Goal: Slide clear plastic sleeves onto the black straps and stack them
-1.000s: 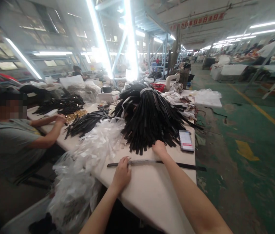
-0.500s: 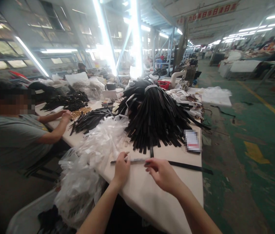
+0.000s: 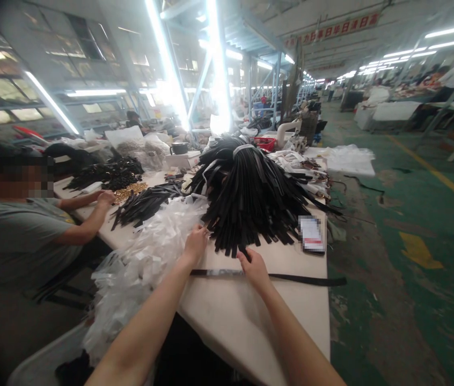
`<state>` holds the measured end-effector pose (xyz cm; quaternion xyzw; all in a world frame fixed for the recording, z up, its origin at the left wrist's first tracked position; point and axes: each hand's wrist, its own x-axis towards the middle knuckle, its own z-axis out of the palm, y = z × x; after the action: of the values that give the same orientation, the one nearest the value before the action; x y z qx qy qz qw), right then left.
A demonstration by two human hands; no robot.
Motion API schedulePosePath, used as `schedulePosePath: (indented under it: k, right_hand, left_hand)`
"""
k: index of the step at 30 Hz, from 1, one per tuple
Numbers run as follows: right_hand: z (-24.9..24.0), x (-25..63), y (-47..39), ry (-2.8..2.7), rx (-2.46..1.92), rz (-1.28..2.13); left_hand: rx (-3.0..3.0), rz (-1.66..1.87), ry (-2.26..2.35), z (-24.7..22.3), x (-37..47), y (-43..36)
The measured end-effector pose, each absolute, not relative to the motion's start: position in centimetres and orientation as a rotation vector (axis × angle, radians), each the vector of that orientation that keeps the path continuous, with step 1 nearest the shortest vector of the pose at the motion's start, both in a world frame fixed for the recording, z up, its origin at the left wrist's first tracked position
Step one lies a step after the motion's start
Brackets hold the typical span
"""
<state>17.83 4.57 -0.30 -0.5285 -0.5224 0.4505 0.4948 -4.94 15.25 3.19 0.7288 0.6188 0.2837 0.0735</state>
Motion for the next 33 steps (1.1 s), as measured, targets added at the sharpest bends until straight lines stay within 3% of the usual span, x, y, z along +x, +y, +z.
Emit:
schedulePosePath:
  k: [9, 15, 21, 33]
  right_hand:
    - [0.7, 18.3, 6.1, -1.388, -1.306, 1.205]
    - [0.3, 17.8, 5.7, -1.438, -1.308, 1.065]
    - [-0.3, 17.9, 5.2, -1.488, -1.344, 0.920]
    - [-0.3, 18.6, 5.4, -1.474, -1.338, 0.960]
  left_hand:
    - [2.360, 1.251, 1.253, -0.4, -1.0, 7.6]
    - [1.647, 1.452, 1.471, -0.3, 1.3, 6.0]
    - [0.744, 1.006, 1.252, 0.8, 2.2, 6.7]
    - [0.787, 1.082, 1.162, 0.6, 2.8, 6.9]
